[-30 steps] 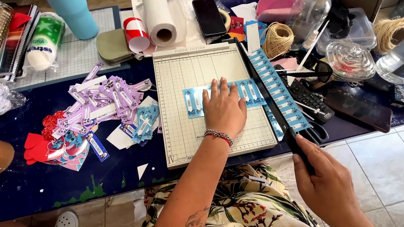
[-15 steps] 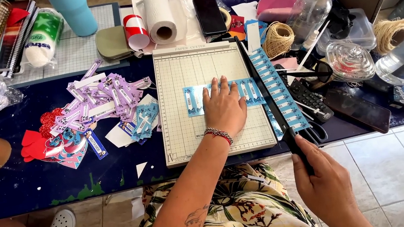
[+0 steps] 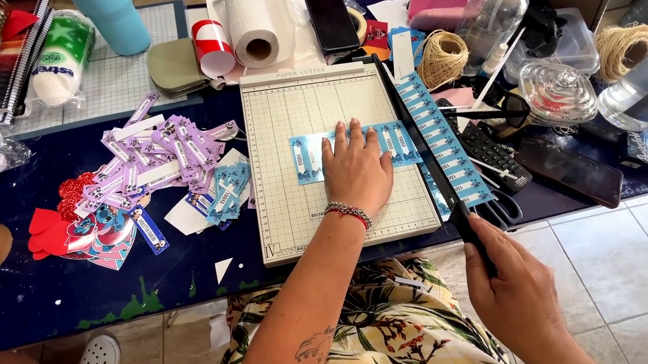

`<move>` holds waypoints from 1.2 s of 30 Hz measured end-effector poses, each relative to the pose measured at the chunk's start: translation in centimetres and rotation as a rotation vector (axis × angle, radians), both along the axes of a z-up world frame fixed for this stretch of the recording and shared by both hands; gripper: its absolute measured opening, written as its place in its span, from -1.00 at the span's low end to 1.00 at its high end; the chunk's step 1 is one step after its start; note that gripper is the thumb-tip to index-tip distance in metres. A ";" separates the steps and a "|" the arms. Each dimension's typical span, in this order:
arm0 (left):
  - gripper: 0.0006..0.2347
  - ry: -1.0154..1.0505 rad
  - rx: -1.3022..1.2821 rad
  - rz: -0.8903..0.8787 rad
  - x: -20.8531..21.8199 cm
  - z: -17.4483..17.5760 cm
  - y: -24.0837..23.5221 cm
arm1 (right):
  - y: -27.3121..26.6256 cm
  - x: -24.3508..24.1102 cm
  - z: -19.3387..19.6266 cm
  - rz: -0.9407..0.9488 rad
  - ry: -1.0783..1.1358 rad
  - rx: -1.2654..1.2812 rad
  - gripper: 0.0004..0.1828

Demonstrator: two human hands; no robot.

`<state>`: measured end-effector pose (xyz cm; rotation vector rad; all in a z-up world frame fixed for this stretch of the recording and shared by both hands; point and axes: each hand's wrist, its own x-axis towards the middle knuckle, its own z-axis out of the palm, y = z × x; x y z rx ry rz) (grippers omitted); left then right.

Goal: Cutting printed labels into individual strips using a manual sliding paper trimmer.

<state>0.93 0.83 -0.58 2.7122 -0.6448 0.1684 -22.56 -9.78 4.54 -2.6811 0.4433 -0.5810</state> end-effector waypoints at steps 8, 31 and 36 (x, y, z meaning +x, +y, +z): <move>-0.52 0.030 0.031 -0.003 -0.1 0.5 0.0 | 0.1 -0.1 -1.4 0.013 0.068 0.002 -0.49; -0.56 -0.006 -0.022 -0.027 -0.5 0.4 0.7 | 0.1 0.2 1.8 0.020 -0.037 0.077 -0.52; -0.55 0.008 -0.036 -0.064 -0.4 0.7 0.7 | 0.0 0.3 1.7 0.005 0.005 0.069 -0.50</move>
